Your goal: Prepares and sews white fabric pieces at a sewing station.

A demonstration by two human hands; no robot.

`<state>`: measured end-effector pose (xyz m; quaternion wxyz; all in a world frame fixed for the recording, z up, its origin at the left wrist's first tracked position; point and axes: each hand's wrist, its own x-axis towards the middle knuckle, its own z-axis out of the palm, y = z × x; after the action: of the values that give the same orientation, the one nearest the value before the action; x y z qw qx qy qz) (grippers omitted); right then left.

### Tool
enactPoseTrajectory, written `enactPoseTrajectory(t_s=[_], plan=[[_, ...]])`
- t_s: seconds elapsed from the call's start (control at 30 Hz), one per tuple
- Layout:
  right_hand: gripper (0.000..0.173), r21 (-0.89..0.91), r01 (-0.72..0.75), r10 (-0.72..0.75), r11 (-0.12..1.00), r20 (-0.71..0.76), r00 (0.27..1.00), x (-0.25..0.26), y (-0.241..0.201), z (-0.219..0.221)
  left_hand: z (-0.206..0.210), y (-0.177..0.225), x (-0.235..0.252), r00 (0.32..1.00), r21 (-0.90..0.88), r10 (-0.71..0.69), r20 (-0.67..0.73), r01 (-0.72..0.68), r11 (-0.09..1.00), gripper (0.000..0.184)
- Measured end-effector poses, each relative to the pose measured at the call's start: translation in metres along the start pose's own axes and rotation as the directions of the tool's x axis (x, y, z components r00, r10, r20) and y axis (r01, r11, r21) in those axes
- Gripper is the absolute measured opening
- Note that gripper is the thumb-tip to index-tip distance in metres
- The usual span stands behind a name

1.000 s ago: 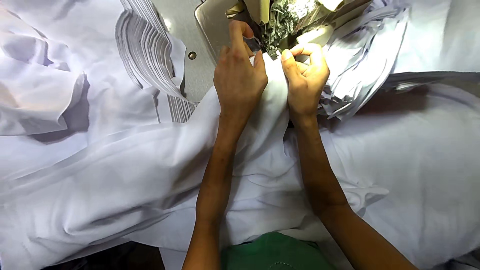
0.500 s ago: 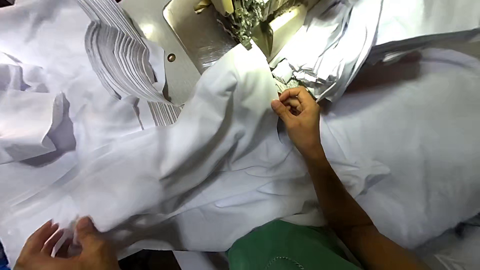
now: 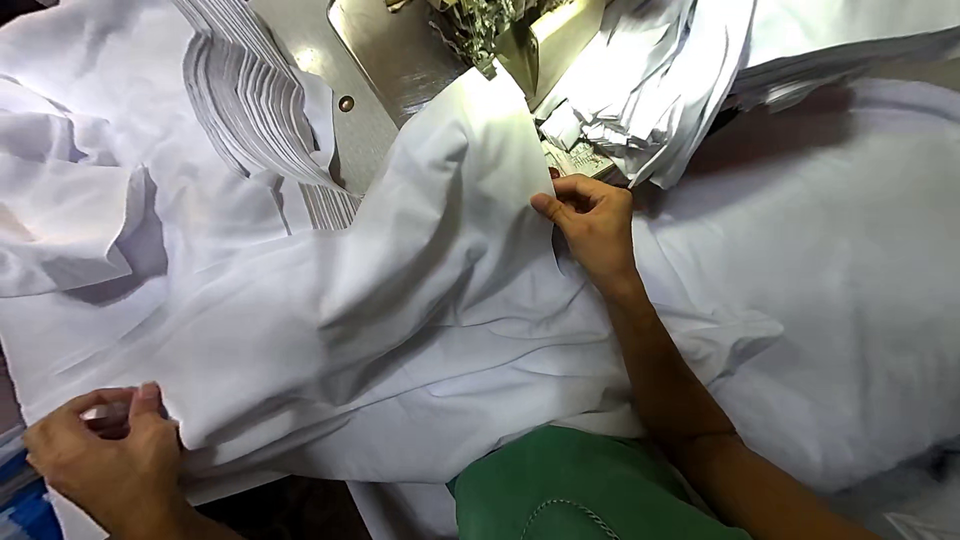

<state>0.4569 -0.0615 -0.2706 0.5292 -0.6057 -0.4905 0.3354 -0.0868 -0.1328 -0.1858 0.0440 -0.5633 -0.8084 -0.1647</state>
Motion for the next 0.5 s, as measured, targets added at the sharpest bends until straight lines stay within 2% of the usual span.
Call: enactPoseTrajectory(t_s=[0.07,0.1,0.2,0.3,0.33,0.4,0.47,0.5], plan=[[0.011,0.032,-0.010,0.009,0.999,0.031,0.999,-0.007,0.002,-0.005,-0.004,-0.002,0.003,1.000,-0.070,-0.020,0.017,0.022,0.997,0.062],[0.011,0.038,-0.015,0.013,0.999,0.038,0.999,-0.009,0.002,-0.007,-0.005,-0.003,0.005,0.999,-0.080,-0.026,0.031,0.029,0.996,0.061],[0.012,0.061,-0.039,0.037,0.997,0.048,0.998,-0.012,0.005,-0.012,-0.001,-0.003,0.015,0.997,-0.054,0.051,0.050,-0.048,0.997,0.039],[0.011,0.046,-0.067,0.065,0.997,0.039,0.997,-0.011,0.008,-0.013,-0.004,-0.004,0.022,0.995,-0.033,0.088,0.054,-0.087,0.996,0.032],[0.011,0.036,-0.066,0.065,0.997,0.031,0.997,-0.007,0.008,-0.013,-0.008,-0.006,0.022,0.999,-0.068,0.038,0.021,-0.037,0.997,0.034],[0.011,0.021,-0.066,0.066,0.998,0.011,0.998,0.001,0.008,-0.012,-0.013,-0.028,0.016,0.982,-0.215,-0.178,-0.064,0.160,0.963,0.040],[0.011,0.006,-0.070,0.070,0.998,-0.001,0.998,0.002,0.005,-0.015,-0.015,-0.058,0.011,0.890,-0.305,-0.442,-0.116,0.391,0.868,0.047],[0.010,0.005,-0.072,0.072,0.997,0.003,0.997,0.000,0.003,-0.016,-0.013,-0.078,0.012,0.867,-0.295,-0.487,-0.106,0.440,0.848,0.051]])
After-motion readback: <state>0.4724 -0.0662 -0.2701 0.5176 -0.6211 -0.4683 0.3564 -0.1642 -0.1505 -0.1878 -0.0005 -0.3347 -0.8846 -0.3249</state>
